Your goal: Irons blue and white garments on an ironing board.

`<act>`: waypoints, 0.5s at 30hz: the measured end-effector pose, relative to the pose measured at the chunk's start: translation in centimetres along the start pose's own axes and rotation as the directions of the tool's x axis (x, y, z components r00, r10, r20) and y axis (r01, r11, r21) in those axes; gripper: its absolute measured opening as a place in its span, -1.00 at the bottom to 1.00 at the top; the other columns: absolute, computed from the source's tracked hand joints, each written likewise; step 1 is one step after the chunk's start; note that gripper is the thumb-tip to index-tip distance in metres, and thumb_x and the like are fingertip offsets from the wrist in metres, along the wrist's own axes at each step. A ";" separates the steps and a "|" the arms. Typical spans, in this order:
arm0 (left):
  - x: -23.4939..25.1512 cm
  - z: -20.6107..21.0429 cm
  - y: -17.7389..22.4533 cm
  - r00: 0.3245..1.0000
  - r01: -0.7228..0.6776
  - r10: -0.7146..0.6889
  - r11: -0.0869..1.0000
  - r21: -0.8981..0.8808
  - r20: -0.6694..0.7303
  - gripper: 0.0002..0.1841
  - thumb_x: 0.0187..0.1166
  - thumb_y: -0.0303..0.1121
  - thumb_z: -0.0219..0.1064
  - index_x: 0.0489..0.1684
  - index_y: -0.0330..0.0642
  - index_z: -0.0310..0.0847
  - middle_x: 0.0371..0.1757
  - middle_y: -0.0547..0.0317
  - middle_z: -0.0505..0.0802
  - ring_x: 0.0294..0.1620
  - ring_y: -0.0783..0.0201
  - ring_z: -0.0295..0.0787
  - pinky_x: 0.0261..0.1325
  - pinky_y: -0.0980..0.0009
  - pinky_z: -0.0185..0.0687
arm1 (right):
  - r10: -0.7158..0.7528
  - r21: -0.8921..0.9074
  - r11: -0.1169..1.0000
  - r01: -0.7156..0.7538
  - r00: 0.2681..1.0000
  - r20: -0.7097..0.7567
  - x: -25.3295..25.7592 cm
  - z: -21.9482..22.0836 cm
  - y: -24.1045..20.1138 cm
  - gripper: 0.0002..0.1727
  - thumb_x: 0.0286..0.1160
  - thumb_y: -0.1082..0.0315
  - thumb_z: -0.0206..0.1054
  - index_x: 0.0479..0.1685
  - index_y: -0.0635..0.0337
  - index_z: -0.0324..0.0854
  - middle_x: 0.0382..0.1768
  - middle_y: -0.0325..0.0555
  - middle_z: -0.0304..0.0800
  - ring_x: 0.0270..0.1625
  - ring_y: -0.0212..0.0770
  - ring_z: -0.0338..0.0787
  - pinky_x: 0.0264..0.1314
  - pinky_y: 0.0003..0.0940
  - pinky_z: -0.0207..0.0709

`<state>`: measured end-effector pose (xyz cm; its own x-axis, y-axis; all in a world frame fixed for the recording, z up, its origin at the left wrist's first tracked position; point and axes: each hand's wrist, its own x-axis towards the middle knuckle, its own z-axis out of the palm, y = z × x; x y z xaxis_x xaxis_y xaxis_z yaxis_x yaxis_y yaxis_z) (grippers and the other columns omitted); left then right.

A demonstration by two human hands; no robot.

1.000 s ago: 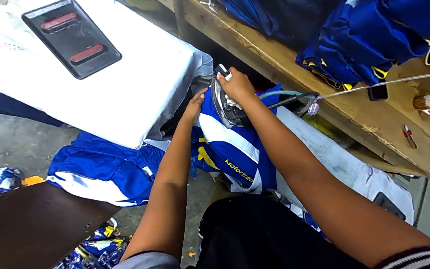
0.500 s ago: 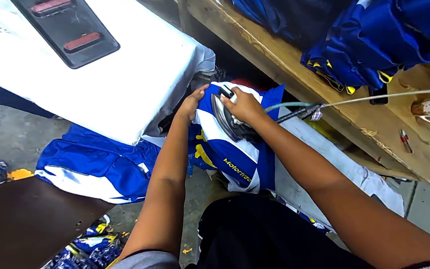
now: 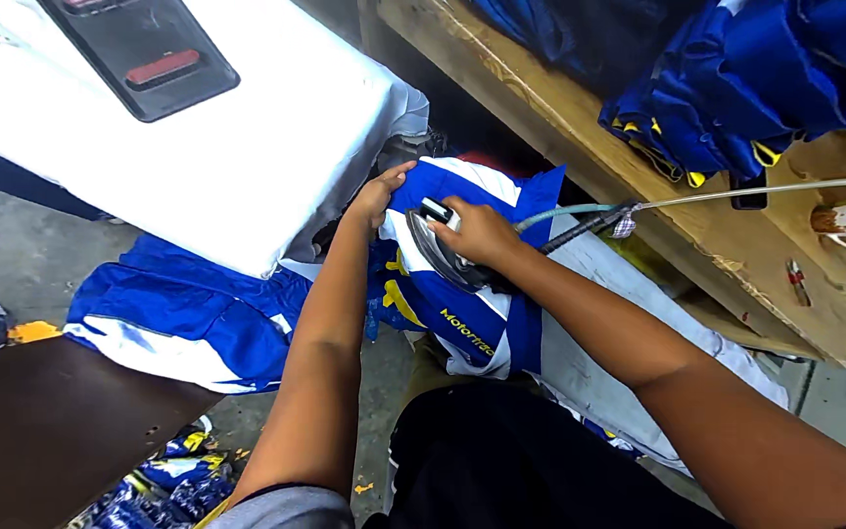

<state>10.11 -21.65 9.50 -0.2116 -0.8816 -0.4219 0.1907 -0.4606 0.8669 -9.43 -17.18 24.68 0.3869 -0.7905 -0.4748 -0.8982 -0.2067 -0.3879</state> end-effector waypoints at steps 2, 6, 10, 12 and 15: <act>0.0 0.2 0.0 1.000 -0.002 0.001 1.000 -0.012 -0.025 -0.54 0.92 -0.31 -0.17 0.72 0.00 0.36 0.61 0.05 0.59 0.48 0.25 0.61 0.46 0.22 0.54 | -0.006 0.015 1.000 0.007 1.000 -0.018 1.3 -0.2 -1.1 -0.41 0.76 -0.12 0.18 0.55 0.11 0.52 -0.05 0.22 0.86 0.04 0.26 0.86 0.06 0.30 0.64; 0.5 0.4 -0.9 0.975 -0.117 0.144 0.980 0.161 -0.167 -0.54 0.89 -0.36 -0.08 0.70 -0.21 0.38 0.68 -0.06 0.53 0.64 0.19 0.48 0.64 0.20 0.37 | -0.046 -0.027 0.999 0.047 0.999 0.025 0.1 -0.2 -0.6 -0.41 0.77 -0.12 0.17 0.54 0.10 0.51 -0.07 0.22 0.85 0.03 0.26 0.86 0.04 0.31 0.63; -3.4 0.8 -3.7 0.783 -0.188 0.277 0.959 0.212 -0.557 -0.52 0.84 -0.32 0.01 0.58 -0.52 0.34 0.56 -0.36 0.56 0.57 -0.01 0.52 0.64 0.15 0.39 | -0.026 -0.027 0.999 0.026 0.999 0.029 -3.3 0.7 2.0 -0.42 0.76 -0.09 0.20 0.55 0.11 0.52 -0.13 0.25 0.87 -0.03 0.31 0.87 0.01 0.35 0.64; -6.6 2.3 -5.2 0.758 -0.141 0.117 0.990 0.014 -0.642 -0.51 0.86 -0.27 -0.03 0.57 -0.51 0.25 0.38 -0.30 0.62 0.25 0.09 0.65 0.32 0.19 0.59 | -0.014 -0.028 1.000 0.014 1.000 0.027 -3.7 0.9 2.5 -0.40 0.76 -0.11 0.20 0.57 0.11 0.51 -0.13 0.25 0.87 -0.03 0.31 0.87 0.01 0.34 0.63; -8.6 5.0 -7.2 0.832 -0.078 -0.070 0.967 -0.242 -0.550 -0.50 0.92 -0.10 -0.13 0.53 -0.37 0.29 0.15 -0.05 0.68 -0.02 0.26 0.69 0.07 0.28 0.66 | -0.027 -0.037 0.999 0.028 0.999 0.022 -2.5 0.9 1.5 -0.40 0.75 -0.12 0.20 0.56 0.10 0.52 -0.10 0.23 0.87 0.00 0.30 0.87 0.02 0.33 0.64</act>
<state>5.74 -10.21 8.21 0.3375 -0.7582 -0.5579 0.4331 -0.4012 0.8072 -11.59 -14.95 24.57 0.4152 -0.7720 -0.4812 -0.8943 -0.2495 -0.3715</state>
